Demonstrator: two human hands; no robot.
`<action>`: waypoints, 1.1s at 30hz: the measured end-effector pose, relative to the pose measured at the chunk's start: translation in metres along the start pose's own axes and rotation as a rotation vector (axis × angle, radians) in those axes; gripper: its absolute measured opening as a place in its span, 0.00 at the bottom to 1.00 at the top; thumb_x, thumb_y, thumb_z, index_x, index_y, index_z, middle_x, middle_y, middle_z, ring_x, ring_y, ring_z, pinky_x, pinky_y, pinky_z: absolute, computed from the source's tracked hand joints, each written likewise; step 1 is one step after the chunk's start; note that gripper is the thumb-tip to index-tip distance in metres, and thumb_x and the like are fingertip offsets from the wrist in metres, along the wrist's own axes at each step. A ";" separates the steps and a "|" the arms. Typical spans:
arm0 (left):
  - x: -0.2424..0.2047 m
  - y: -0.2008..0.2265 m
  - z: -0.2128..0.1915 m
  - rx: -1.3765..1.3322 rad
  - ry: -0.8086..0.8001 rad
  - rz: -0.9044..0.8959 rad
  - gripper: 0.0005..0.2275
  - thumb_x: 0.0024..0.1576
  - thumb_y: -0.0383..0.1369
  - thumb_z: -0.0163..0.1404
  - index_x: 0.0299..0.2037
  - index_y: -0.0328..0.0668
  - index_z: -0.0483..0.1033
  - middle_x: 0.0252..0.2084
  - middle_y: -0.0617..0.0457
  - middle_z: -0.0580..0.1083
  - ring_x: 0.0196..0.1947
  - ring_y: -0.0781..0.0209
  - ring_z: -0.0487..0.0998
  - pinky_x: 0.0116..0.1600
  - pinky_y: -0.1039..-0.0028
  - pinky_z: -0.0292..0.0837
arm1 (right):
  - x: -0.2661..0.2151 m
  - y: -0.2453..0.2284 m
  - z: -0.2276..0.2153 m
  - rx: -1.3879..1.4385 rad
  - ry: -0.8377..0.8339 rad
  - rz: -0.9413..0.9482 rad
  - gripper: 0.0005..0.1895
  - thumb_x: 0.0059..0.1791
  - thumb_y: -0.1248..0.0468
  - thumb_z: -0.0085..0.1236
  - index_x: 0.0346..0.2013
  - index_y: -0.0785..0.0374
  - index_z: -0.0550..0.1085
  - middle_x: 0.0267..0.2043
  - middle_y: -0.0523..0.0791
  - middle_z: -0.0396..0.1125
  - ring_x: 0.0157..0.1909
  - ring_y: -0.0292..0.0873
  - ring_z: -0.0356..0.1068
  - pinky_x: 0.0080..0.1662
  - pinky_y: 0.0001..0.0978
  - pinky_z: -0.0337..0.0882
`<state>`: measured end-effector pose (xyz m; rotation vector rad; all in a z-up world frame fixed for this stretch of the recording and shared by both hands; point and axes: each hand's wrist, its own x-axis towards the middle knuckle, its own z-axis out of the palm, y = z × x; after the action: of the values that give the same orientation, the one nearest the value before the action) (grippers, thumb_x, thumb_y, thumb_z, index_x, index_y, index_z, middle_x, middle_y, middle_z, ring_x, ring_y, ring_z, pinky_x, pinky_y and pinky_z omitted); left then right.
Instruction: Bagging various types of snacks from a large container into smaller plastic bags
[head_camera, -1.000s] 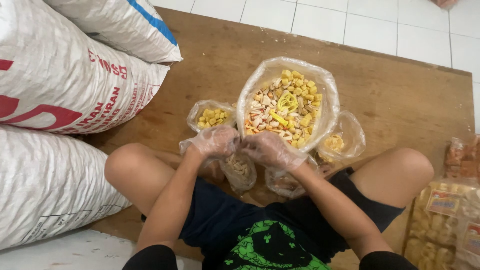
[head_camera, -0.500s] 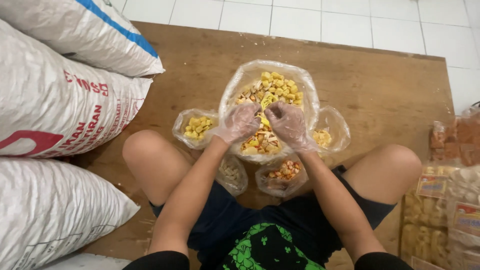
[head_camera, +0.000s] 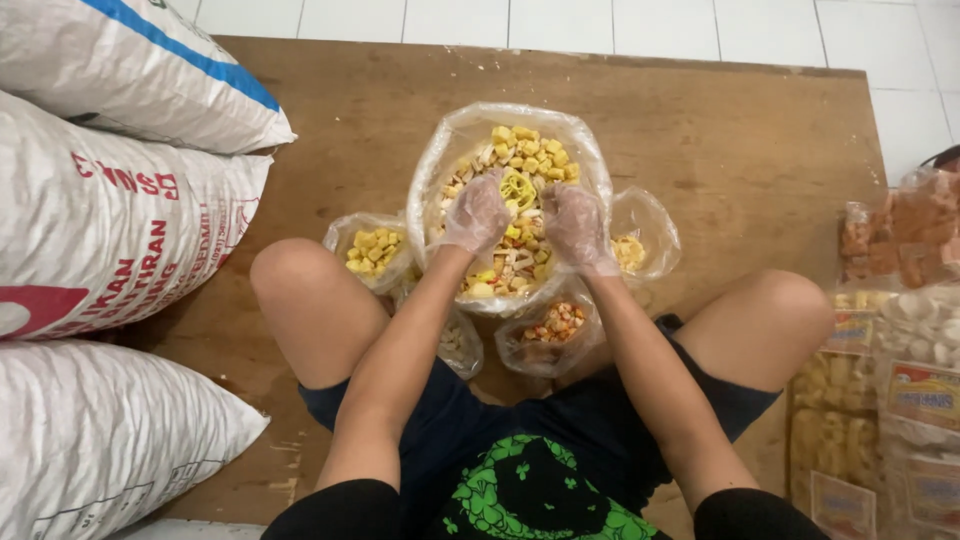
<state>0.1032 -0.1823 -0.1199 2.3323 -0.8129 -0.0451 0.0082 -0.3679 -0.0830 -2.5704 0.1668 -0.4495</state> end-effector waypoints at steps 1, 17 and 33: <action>-0.002 0.006 -0.003 0.039 0.030 -0.038 0.18 0.51 0.28 0.48 0.52 0.32 0.73 0.36 0.36 0.77 0.46 0.39 0.81 0.52 0.52 0.78 | 0.002 0.007 0.002 0.040 0.041 -0.025 0.08 0.48 0.64 0.55 0.37 0.49 0.81 0.31 0.47 0.74 0.40 0.52 0.76 0.45 0.43 0.74; -0.001 -0.030 0.108 0.373 -0.262 -0.114 0.12 0.63 0.42 0.40 0.44 0.49 0.76 0.54 0.30 0.73 0.57 0.37 0.77 0.52 0.50 0.75 | -0.002 -0.011 0.016 -0.271 -0.365 -0.067 0.14 0.54 0.60 0.42 0.41 0.53 0.78 0.38 0.49 0.77 0.50 0.53 0.77 0.62 0.48 0.67; -0.012 0.004 0.033 0.521 -0.466 -0.042 0.15 0.54 0.47 0.45 0.33 0.53 0.86 0.36 0.53 0.83 0.49 0.54 0.84 0.52 0.60 0.79 | 0.013 0.030 0.045 -0.479 -0.639 0.180 0.22 0.53 0.55 0.45 0.57 0.56 0.78 0.64 0.47 0.70 0.71 0.52 0.62 0.72 0.50 0.59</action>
<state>0.0836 -0.1967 -0.1454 2.8833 -1.1013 -0.4595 0.0351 -0.3749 -0.1315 -2.9738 0.2962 0.5474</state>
